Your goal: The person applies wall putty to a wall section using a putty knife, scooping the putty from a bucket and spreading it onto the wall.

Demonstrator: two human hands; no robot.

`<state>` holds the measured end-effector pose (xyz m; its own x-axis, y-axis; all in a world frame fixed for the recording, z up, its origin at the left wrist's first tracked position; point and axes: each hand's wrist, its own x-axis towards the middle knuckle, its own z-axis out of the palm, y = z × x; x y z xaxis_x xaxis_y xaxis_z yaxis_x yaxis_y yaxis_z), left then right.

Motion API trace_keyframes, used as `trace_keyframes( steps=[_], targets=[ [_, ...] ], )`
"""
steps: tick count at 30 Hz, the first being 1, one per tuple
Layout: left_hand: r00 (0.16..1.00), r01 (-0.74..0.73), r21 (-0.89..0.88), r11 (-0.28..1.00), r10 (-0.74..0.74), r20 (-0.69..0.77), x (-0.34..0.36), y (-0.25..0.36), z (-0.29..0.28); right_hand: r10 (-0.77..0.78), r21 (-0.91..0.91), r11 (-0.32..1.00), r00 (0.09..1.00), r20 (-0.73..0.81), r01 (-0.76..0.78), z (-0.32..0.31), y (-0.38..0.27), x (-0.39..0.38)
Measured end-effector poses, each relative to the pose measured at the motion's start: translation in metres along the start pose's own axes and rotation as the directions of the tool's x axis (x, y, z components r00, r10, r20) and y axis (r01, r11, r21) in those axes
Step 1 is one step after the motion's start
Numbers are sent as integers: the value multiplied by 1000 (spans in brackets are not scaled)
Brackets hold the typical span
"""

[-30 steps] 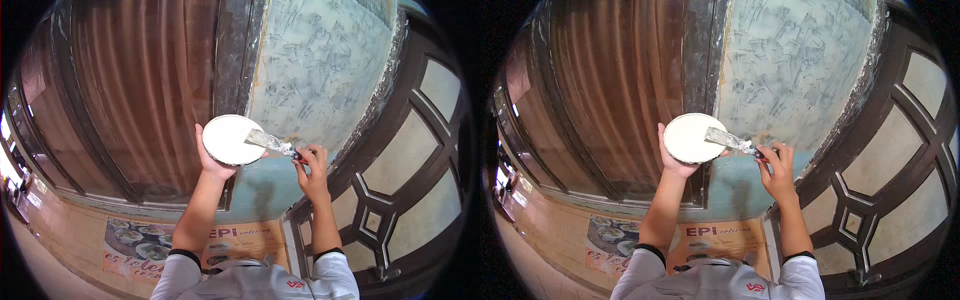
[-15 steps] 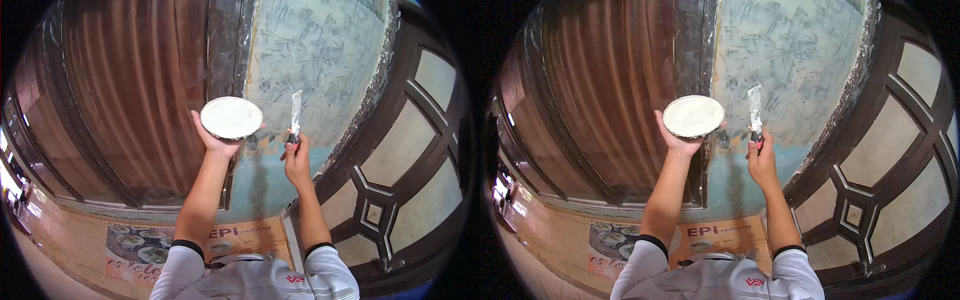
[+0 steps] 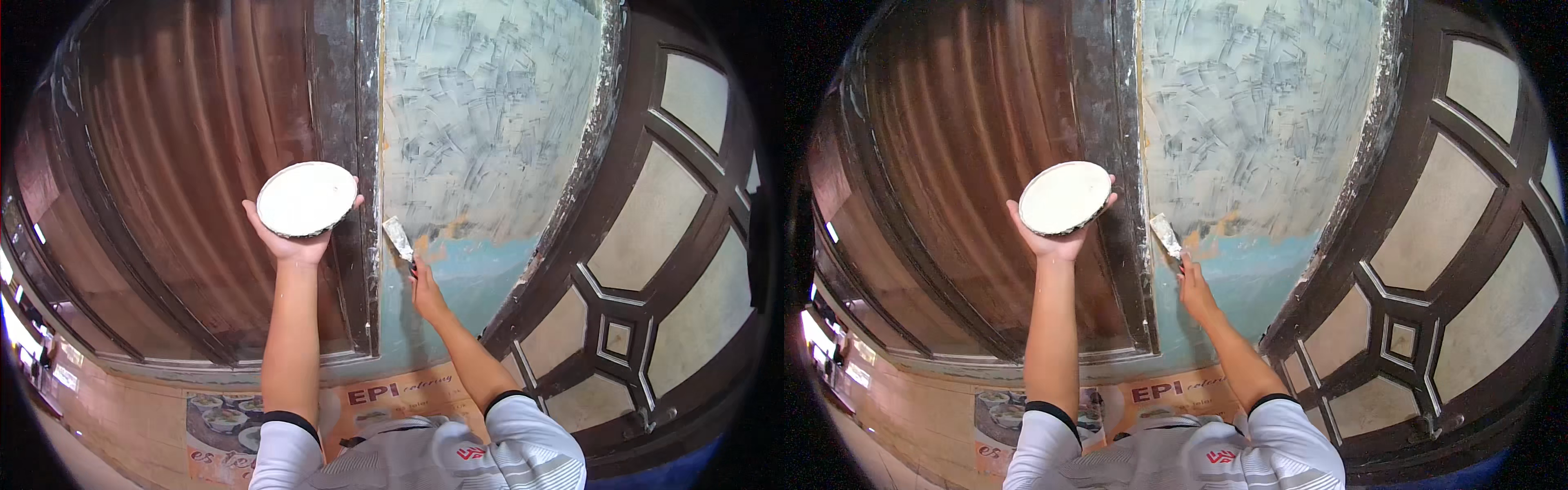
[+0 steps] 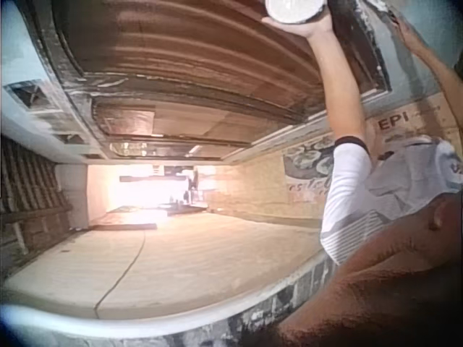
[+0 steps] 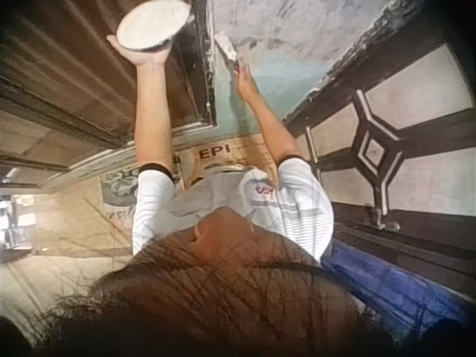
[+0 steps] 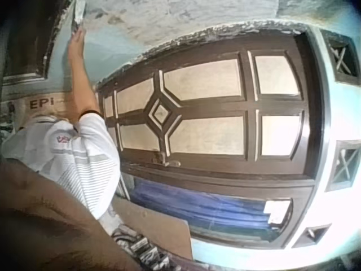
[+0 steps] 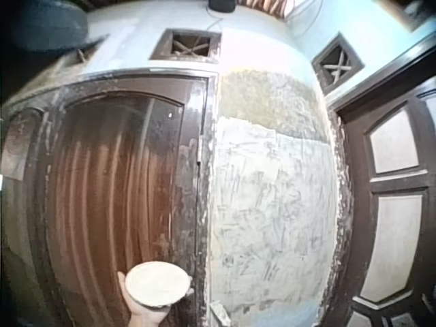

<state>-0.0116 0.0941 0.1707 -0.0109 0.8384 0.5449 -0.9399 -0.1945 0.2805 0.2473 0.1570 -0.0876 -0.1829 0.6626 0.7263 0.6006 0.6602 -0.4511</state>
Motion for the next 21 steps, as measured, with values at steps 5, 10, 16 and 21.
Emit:
trace_keyframes(
  steps=[5,10,16,21],
  targets=[
    [1000,-18,43,999,18,-1,-1,14,-6,76,-149,986,997,9,-74,16,1,10],
    [999,-23,23,999,24,-24,-2,20,-3,189,-238,956,980,55,-171,18,5,14],
    [999,-4,6,1000,4,-39,-6,23,-3,214,-350,922,972,99,-168,21,20,7],
    [1000,2,-8,1000,-2,-19,-10,30,-12,272,-285,932,951,145,-223,22,50,-33]
  ],
)
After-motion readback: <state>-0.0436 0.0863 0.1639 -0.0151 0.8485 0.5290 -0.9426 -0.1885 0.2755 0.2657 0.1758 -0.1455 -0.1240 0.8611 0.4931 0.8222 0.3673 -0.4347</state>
